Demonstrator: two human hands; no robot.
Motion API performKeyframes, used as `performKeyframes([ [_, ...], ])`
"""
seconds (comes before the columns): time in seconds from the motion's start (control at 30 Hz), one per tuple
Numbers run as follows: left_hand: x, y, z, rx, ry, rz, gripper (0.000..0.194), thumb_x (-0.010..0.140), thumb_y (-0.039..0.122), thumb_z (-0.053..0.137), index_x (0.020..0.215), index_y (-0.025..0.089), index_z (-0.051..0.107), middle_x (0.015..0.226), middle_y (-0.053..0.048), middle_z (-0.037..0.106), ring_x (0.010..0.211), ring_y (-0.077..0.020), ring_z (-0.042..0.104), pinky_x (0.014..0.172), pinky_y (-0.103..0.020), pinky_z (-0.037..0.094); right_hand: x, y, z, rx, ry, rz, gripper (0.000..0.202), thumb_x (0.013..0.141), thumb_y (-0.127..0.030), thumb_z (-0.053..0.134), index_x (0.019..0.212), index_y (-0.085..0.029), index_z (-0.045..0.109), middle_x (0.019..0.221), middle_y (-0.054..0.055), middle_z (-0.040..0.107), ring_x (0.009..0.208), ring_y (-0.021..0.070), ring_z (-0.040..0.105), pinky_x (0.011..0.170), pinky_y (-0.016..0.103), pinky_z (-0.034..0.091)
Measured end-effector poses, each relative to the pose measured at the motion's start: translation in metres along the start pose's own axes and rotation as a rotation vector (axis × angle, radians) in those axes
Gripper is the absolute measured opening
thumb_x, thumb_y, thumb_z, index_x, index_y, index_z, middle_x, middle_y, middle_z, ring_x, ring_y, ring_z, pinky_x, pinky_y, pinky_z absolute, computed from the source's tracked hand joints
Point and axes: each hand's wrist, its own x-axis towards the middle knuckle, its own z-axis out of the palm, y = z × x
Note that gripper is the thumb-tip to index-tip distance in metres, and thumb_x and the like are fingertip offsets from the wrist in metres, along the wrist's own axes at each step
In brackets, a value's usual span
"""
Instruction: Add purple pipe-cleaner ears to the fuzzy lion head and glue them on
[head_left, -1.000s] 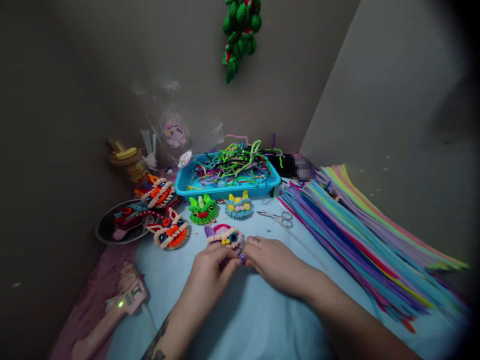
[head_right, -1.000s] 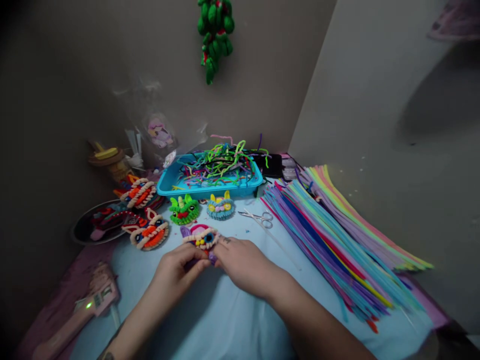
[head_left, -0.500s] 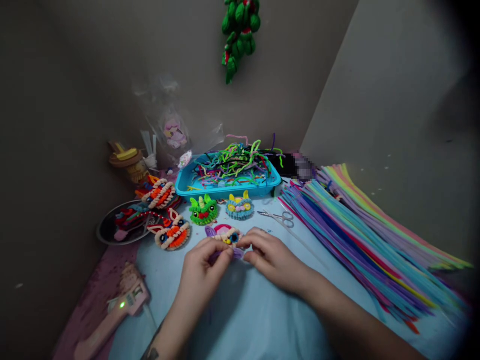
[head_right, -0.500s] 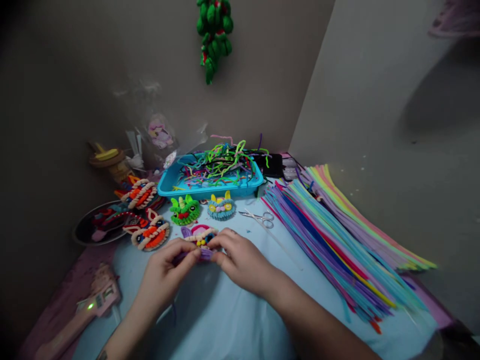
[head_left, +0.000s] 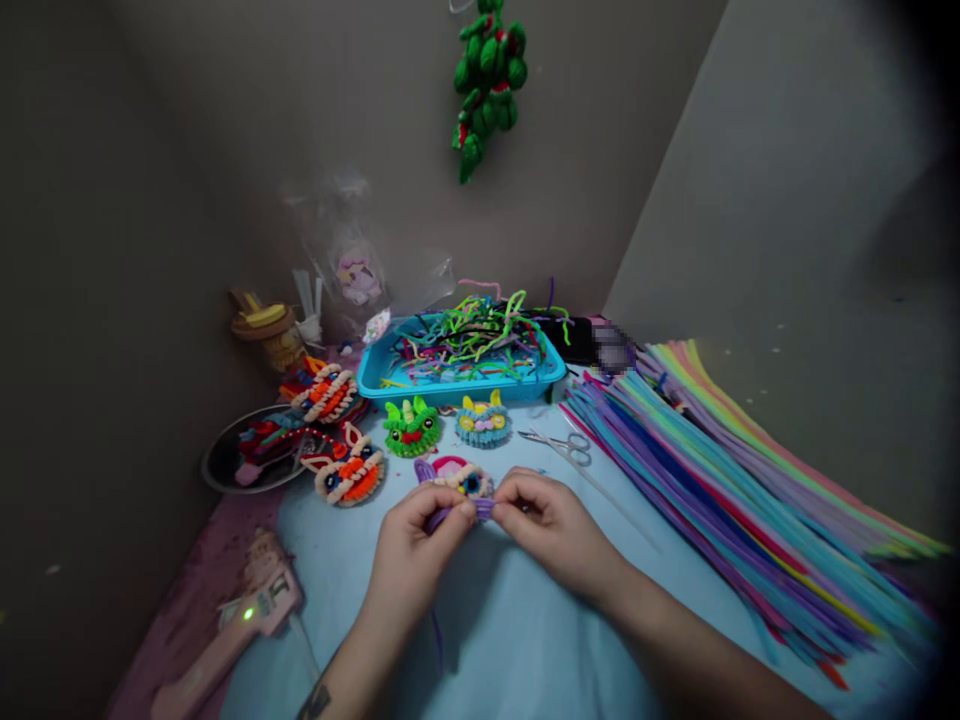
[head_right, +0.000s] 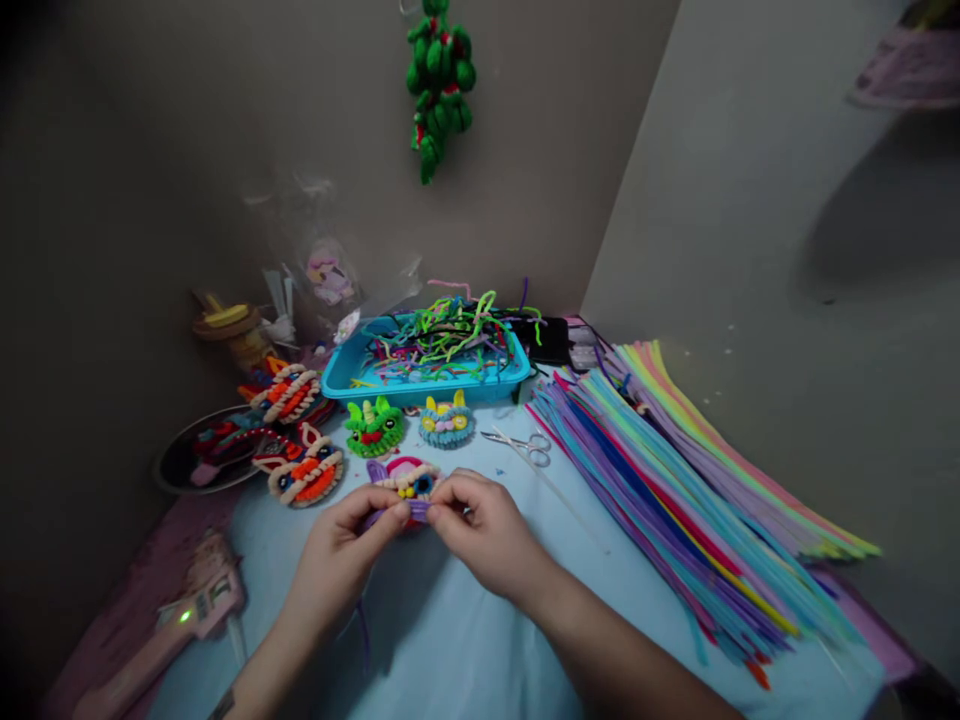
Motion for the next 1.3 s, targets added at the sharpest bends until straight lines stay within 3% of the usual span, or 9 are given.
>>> performKeyframes([
  [0.1, 0.0, 0.0, 0.001, -0.08, 0.016, -0.05, 0.021, 0.075, 0.036, 0.066, 0.071, 0.015, 0.067, 0.071, -0.003, 0.065, 0.068, -0.0147, 0.055, 0.065, -0.023, 0.041, -0.002, 0.004, 0.001, -0.094, 0.067, -0.166, 0.008, 0.084, -0.013, 0.06, 0.081, -0.018, 0.066, 0.079, 0.002, 0.062, 0.072, 0.0139, 0.059, 0.062, 0.023, 0.045],
  [0.2, 0.001, -0.001, 0.002, -0.19, 0.04, -0.107, 0.023, 0.073, 0.037, 0.068, 0.069, 0.015, 0.064, 0.06, 0.001, 0.059, 0.056, -0.0099, 0.047, 0.056, -0.02, 0.037, -0.006, 0.01, 0.004, -0.219, 0.156, -0.38, 0.023, 0.085, -0.012, 0.062, 0.106, -0.02, 0.065, 0.093, 0.006, 0.065, 0.081, 0.016, 0.061, 0.067, 0.025, 0.049],
  [0.3, 0.0, -0.002, 0.003, -0.243, 0.03, -0.147, 0.025, 0.069, 0.038, 0.071, 0.066, 0.015, 0.063, 0.053, 0.005, 0.052, 0.047, -0.0065, 0.036, 0.05, -0.019, 0.031, -0.01, 0.014, 0.005, -0.313, 0.201, -0.525, 0.028, 0.085, -0.007, 0.06, 0.109, -0.02, 0.064, 0.09, 0.007, 0.066, 0.086, 0.0174, 0.062, 0.075, 0.028, 0.051],
  [0.7, 0.001, -0.004, 0.002, -0.237, -0.008, -0.153, 0.026, 0.07, 0.039, 0.072, 0.069, 0.013, 0.066, 0.056, 0.003, 0.054, 0.046, -0.0048, 0.032, 0.047, -0.018, 0.026, -0.011, 0.012, 0.0, -0.34, 0.201, -0.599, 0.032, 0.083, -0.002, 0.06, 0.109, -0.019, 0.066, 0.085, 0.007, 0.067, 0.08, 0.0167, 0.063, 0.073, 0.028, 0.053],
  [0.83, 0.001, -0.005, 0.002, -0.266, 0.001, -0.159, 0.024, 0.07, 0.038, 0.071, 0.069, 0.014, 0.065, 0.056, 0.003, 0.055, 0.047, -0.0056, 0.036, 0.05, -0.019, 0.032, -0.009, 0.011, 0.002, -0.261, 0.203, -0.502, 0.026, 0.083, -0.007, 0.062, 0.105, -0.019, 0.069, 0.085, 0.007, 0.067, 0.078, 0.0163, 0.063, 0.07, 0.027, 0.052],
  [0.97, 0.0, -0.005, 0.002, -0.222, 0.021, -0.124, 0.022, 0.072, 0.036, 0.07, 0.068, 0.014, 0.066, 0.063, -0.001, 0.062, 0.057, -0.0105, 0.05, 0.057, -0.021, 0.039, -0.004, 0.005, 0.005, -0.057, 0.158, -0.208, 0.013, 0.081, -0.022, 0.067, 0.092, -0.017, 0.072, 0.081, 0.006, 0.066, 0.06, 0.0121, 0.056, 0.051, 0.022, 0.045],
  [1.13, 0.001, -0.003, 0.005, -0.034, 0.014, 0.029, 0.02, 0.075, 0.033, 0.066, 0.071, 0.015, 0.07, 0.073, -0.005, 0.067, 0.07, -0.0172, 0.06, 0.065, -0.026, 0.046, -0.002, -0.001, 0.008, 0.121, 0.119, 0.084, 0.019, 0.079, -0.027, 0.064, 0.063, -0.016, 0.065, 0.061, 0.0, 0.059, 0.059, 0.0125, 0.054, 0.054, 0.022, 0.042],
  [1.2, 0.0, -0.001, 0.004, 0.07, 0.038, 0.135, 0.017, 0.077, 0.031, 0.065, 0.08, 0.016, 0.072, 0.082, -0.007, 0.069, 0.076, -0.0197, 0.063, 0.068, -0.029, 0.048, -0.001, 0.0, 0.006, 0.158, 0.141, 0.144, 0.021, 0.077, -0.029, 0.064, 0.062, -0.016, 0.063, 0.06, 0.0, 0.057, 0.057, 0.0119, 0.051, 0.054, 0.022, 0.041],
  [1.3, -0.007, 0.001, 0.0, 0.311, 0.299, 0.476, 0.025, 0.075, 0.024, 0.069, 0.099, 0.022, 0.071, 0.103, -0.009, 0.068, 0.096, -0.0238, 0.061, 0.084, -0.036, 0.048, 0.001, 0.004, 0.002, 0.196, 0.229, 0.184, 0.023, 0.076, -0.032, 0.066, 0.061, -0.015, 0.062, 0.058, -0.001, 0.054, 0.055, 0.0111, 0.046, 0.052, 0.023, 0.038],
])
